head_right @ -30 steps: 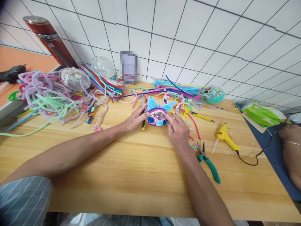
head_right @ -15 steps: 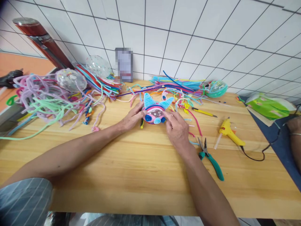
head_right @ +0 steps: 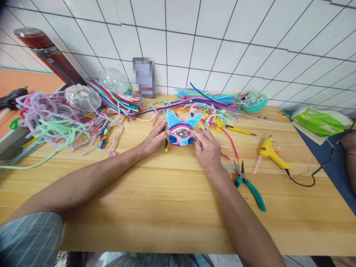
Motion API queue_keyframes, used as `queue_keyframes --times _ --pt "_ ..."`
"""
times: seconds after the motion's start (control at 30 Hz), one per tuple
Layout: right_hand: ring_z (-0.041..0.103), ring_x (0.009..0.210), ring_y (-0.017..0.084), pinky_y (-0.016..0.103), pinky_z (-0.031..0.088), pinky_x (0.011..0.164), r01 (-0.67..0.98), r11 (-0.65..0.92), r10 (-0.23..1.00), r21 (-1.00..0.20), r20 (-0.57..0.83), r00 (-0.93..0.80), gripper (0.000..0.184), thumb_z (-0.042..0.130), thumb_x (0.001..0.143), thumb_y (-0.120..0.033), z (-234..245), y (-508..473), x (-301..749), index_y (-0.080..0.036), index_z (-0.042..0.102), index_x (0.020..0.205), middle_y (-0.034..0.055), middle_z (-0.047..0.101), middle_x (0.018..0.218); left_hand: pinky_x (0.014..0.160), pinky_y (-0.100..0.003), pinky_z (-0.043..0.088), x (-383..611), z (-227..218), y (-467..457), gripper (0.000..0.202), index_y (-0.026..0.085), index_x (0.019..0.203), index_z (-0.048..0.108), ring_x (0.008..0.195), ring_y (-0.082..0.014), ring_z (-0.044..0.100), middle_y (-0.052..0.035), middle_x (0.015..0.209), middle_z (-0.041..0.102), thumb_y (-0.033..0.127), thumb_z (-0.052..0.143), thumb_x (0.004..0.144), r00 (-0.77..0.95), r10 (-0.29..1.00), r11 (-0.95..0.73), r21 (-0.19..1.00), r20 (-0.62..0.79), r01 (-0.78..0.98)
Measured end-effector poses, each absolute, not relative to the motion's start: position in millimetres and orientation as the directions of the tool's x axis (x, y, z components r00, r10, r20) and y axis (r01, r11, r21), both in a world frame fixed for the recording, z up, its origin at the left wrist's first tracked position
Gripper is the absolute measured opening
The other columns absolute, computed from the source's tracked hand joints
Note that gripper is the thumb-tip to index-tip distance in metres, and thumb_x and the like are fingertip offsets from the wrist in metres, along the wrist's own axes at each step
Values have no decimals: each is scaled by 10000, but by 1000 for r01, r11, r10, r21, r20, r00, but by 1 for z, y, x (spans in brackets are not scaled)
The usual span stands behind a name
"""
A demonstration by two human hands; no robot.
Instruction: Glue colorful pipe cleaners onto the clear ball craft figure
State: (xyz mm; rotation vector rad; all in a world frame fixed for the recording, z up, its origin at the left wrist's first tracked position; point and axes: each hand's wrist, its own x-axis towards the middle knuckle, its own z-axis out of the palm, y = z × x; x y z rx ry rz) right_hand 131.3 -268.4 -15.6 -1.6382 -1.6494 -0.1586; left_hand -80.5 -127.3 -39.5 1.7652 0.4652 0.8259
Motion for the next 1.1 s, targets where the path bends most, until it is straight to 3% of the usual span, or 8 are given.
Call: queue_keyframes --times 0.17,0.37,0.5,0.63,1.1 --pt "780 944 238 379 631 855 860 168 771 -481 608 190 306 577 1019 -155 -17 -265 131 -279 824 1150 64 839 1062 1277 -493 468 -83 -41 -127 613 198 1523 605 1454 -337 610 -123 1545 680 554 649 1025 683 671 -298 948 288 -107" --pt "759 892 225 347 612 833 815 151 759 -559 594 267 150 605 998 -157 -23 -260 126 -266 692 1053 51 809 1001 1292 -480 472 -84 -39 -128 536 237 1441 658 1460 -329 626 -93 1533 702 556 674 1011 656 693 -287 949 298 -128" --pt "734 878 222 343 592 824 796 166 739 -583 608 291 148 596 991 -132 -27 -257 124 -268 649 1018 47 772 974 1272 -516 513 -85 -37 -129 502 254 1386 673 1460 -339 631 -84 1466 739 568 688 994 647 709 -274 955 281 -114" --pt "708 901 230 351 573 856 799 183 745 -573 611 268 181 576 1000 -107 -26 -256 122 -267 654 971 52 751 963 1298 -552 511 -87 -35 -129 470 275 1331 700 1570 -357 542 -73 1498 720 585 711 978 636 724 -267 959 267 -98" --pt "712 906 216 345 567 868 733 242 770 -635 586 253 241 569 957 -62 -27 -255 123 -256 711 945 47 759 969 1347 -592 460 -88 -35 -129 611 292 1487 621 1580 -347 549 -91 1556 694 625 707 983 664 702 -265 960 256 -91"
